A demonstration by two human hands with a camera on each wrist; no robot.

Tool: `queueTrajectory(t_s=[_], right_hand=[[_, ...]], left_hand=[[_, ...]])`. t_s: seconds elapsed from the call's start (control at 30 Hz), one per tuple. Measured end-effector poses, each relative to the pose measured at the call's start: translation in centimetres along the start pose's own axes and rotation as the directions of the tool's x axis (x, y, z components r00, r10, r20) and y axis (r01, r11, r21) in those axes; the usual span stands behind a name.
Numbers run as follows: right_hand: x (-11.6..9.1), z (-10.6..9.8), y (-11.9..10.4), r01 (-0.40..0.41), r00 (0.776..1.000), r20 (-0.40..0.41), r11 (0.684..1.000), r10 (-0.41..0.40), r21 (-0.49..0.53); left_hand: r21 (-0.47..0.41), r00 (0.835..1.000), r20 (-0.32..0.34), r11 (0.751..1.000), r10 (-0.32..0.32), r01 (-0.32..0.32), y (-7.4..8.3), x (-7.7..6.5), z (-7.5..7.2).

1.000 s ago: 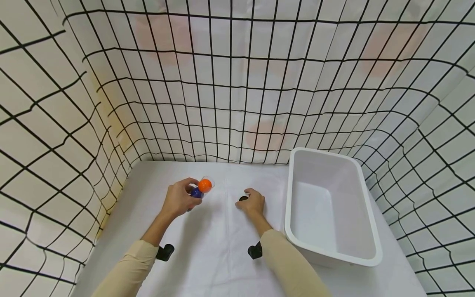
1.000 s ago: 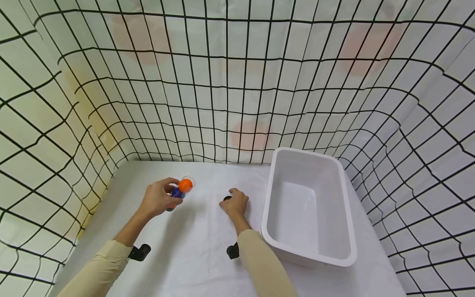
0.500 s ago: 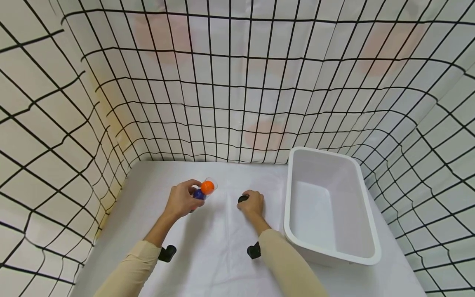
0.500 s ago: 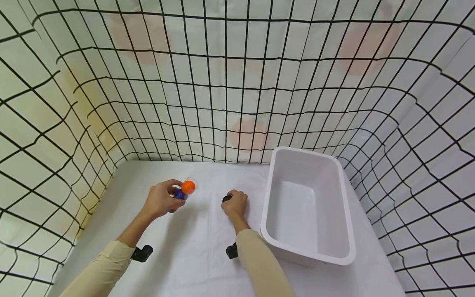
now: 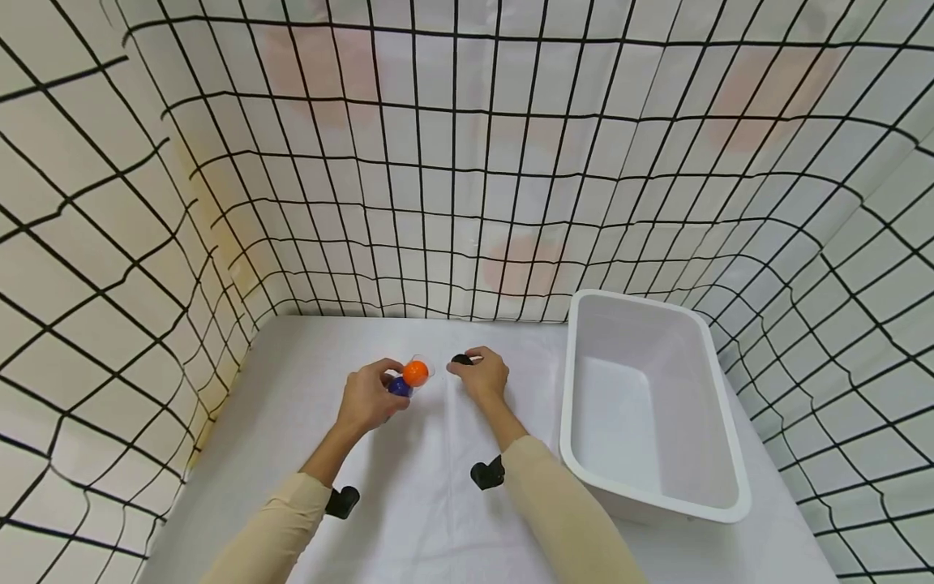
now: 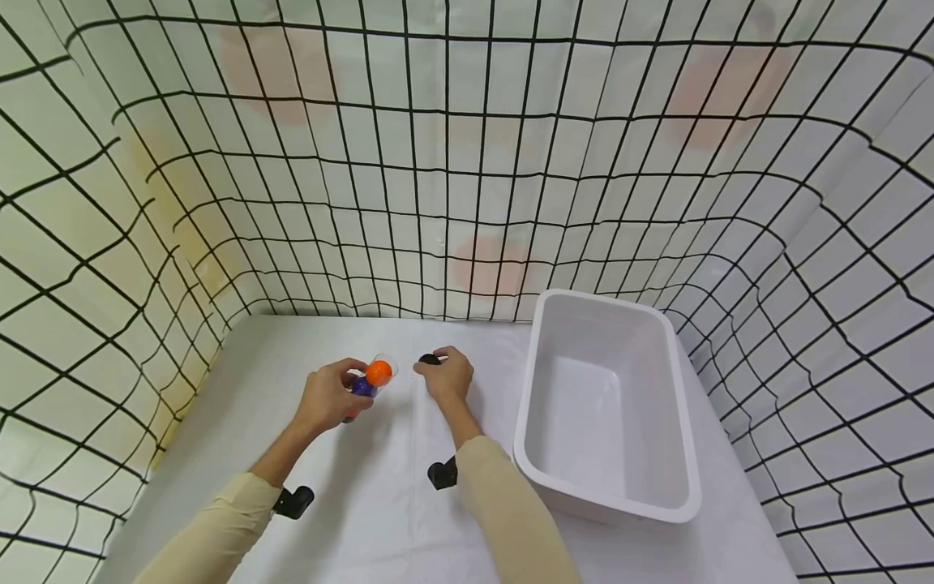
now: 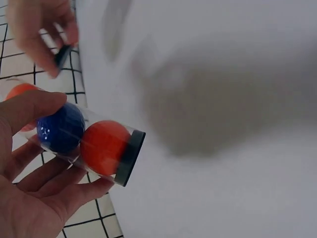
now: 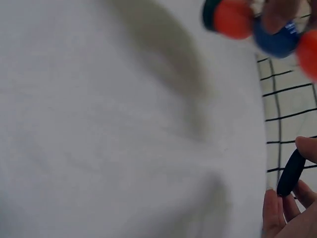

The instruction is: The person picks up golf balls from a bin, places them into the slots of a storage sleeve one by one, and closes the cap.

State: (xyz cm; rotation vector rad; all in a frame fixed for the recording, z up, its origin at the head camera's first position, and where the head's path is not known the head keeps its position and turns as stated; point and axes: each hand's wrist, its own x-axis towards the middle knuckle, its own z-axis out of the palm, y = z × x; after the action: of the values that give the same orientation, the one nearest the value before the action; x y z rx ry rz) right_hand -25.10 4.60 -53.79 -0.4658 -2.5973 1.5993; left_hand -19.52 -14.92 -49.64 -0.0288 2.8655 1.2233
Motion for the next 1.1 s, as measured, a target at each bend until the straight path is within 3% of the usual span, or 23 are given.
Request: queueTrajectory(t_s=[0.13,0.4,0.6,1.1], right_hand=[[0.0,-0.4,-1.8,0.009,1.000,0.001,0.999,-0.009,0.051],[-0.4,-2.1,-4.9,0.020,0.987,0.156,0.998,-0.028,0.053],[-1.1,-3.3,-6.6,0.028,0.977,0.210,0.998,-0.039,0.056],[-1.9,-4.4,-6.4,0.011,0.952,0.303,0.996,-0.038,0.088]], left_hand=[[0.003,1.000,0.000,1.000,-0.020,0.020,-0.4,0.2,1.2],[-0.028,0.999,-0.021,0.999,-0.043,0.042,-0.7,0.7,3.0],[-0.050,0.999,-0.031,0.998,-0.042,0.041,-0.8,0.9,3.7],[-0.078,0.999,-0.037,0.997,-0.029,0.026,-0.5,0.7,4.7]])
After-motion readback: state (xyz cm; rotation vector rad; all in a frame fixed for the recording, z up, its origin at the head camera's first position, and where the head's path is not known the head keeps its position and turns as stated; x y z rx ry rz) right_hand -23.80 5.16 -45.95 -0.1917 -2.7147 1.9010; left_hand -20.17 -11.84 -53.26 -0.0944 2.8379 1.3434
